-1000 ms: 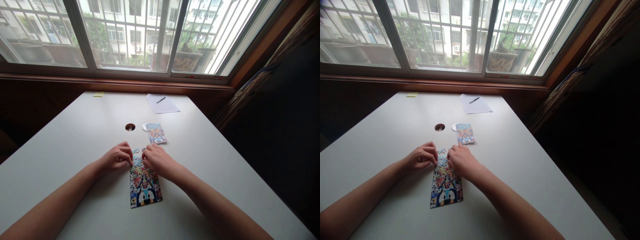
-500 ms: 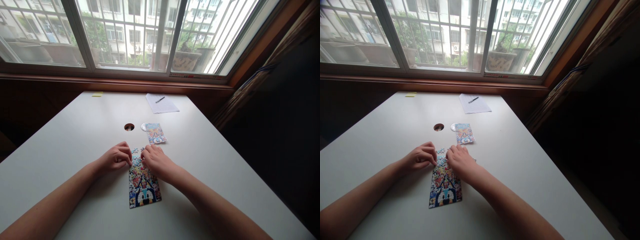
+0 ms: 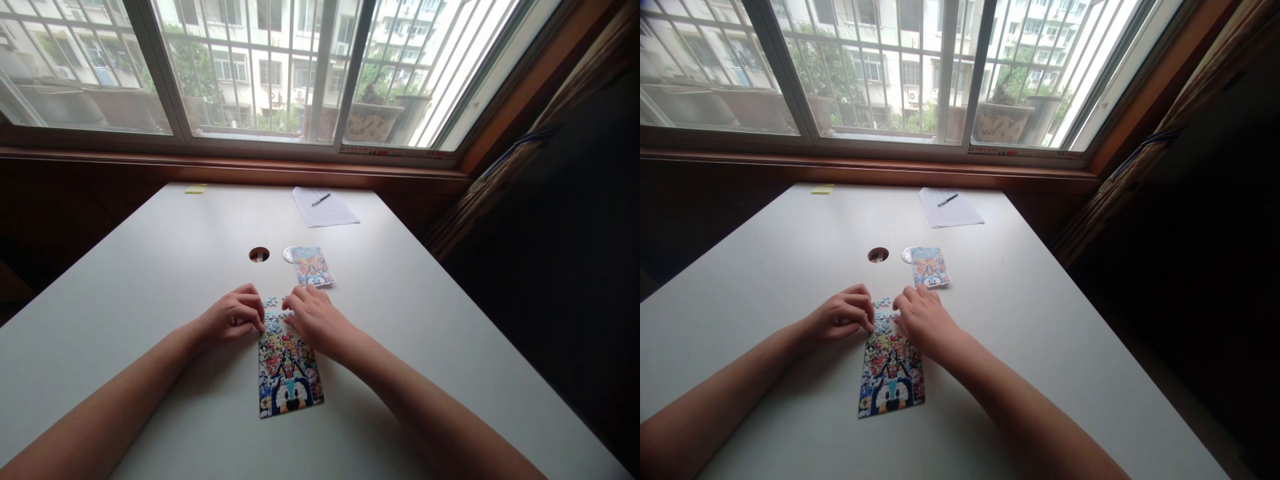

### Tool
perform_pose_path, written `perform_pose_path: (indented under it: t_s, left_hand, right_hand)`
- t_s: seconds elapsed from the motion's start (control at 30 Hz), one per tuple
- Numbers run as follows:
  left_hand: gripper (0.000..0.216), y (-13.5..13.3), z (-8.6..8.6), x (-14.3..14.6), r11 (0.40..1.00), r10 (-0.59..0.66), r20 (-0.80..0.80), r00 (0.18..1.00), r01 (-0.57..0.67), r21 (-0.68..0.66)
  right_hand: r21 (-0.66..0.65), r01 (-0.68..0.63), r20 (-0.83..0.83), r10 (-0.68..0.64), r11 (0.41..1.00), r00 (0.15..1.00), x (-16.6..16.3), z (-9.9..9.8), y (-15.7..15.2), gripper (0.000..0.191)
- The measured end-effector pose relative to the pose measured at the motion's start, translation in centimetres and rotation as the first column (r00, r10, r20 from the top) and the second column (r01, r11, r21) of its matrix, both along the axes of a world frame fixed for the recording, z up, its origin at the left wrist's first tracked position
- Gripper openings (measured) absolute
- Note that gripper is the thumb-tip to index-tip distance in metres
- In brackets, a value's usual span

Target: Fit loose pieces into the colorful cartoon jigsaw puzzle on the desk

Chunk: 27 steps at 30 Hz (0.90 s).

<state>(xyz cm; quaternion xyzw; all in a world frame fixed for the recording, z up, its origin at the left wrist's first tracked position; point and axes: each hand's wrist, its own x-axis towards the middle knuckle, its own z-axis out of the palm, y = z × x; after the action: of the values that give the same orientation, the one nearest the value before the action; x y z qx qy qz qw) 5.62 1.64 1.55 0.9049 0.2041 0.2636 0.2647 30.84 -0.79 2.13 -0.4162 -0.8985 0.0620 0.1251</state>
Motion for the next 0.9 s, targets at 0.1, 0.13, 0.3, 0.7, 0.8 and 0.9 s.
perform_pose_path:
  t_s: [0.1, 0.13, 0.3, 0.7, 0.8, 0.9]
  left_hand:
    - [0.026, 0.0, 0.0, 0.0, 1.0, 0.0, -0.009, 1.0, 0.0, 0.005]
    - [0.025, 0.1, 0.0, 0.0, 1.0, -0.001, -0.005, 1.0, 0.001, 0.007]
    - [0.025, 0.1, -0.1, 0.0, 1.0, -0.006, -0.001, 1.0, 0.006, 0.007]
    - [0.025, 0.1, -0.1, 0.0, 1.0, -0.015, 0.019, 1.0, 0.015, -0.008]
    - [0.024, 0.1, -0.3, 0.0, 1.0, -0.017, 0.013, 1.0, 0.017, 0.001]
    - [0.024, 0.1, -0.4, 0.0, 1.0, -0.011, 0.028, 1.0, 0.011, 0.004]
  right_hand:
    - [-0.02, -0.002, -0.031, 0.001, 1.0, 1.0, -0.7, 0.0, 0.0, 0.027]
    - [-0.029, -0.005, -0.039, 0.004, 1.0, 0.999, -0.9, -0.1, 0.0, 0.027]
    - [-0.097, 0.01, -0.082, -0.018, 0.995, 0.996, -1.7, -0.4, 0.0, 0.018]
    - [-0.034, 0.105, -0.074, -0.107, 0.994, 0.992, -1.0, -0.1, 0.0, 0.016]
    - [-0.061, 0.036, -0.094, -0.042, 0.997, 0.995, -1.2, 0.1, -0.1, 0.017]
    - [-0.114, -0.001, -0.096, -0.01, 0.993, 0.995, -1.5, 0.3, -0.3, 0.024]
